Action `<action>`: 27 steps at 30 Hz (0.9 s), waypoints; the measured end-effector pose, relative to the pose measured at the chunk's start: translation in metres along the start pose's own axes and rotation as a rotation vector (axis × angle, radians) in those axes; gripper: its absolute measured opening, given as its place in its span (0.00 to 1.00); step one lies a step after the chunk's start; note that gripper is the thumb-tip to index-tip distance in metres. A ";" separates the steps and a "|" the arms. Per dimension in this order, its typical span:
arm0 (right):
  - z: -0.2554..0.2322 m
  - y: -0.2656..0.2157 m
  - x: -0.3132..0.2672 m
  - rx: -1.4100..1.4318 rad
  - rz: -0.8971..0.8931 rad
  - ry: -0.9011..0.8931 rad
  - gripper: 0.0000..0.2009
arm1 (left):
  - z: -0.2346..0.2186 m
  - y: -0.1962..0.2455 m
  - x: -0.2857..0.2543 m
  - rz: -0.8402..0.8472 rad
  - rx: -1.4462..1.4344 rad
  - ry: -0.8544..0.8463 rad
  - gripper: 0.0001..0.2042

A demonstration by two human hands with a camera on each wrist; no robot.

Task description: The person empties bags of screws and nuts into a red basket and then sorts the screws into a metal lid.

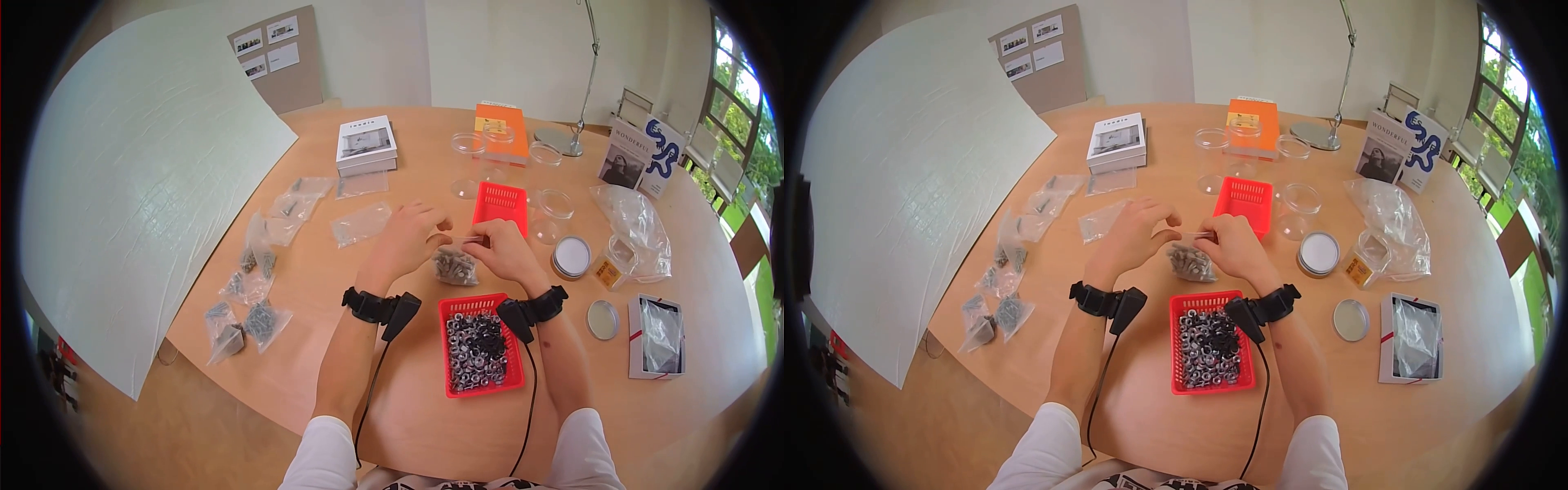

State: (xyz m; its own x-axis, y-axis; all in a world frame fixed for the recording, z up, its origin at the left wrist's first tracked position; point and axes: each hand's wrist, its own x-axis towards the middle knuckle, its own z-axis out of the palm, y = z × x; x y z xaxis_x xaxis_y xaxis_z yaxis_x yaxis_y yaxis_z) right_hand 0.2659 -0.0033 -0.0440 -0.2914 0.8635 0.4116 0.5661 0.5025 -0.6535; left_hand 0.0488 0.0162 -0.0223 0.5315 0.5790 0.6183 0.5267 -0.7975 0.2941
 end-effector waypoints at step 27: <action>-0.011 -0.013 0.006 0.388 0.338 -0.115 0.13 | 0.020 -0.003 0.006 0.174 0.054 0.066 0.06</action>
State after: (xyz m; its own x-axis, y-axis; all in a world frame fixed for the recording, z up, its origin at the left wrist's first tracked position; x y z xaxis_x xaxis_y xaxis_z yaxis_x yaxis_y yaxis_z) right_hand 0.2653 -0.0051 -0.0261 -0.2374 0.9682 0.0790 0.3221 0.1552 -0.9339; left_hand 0.0638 0.0255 -0.0335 0.5735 0.4195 0.7037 0.4664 -0.8733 0.1405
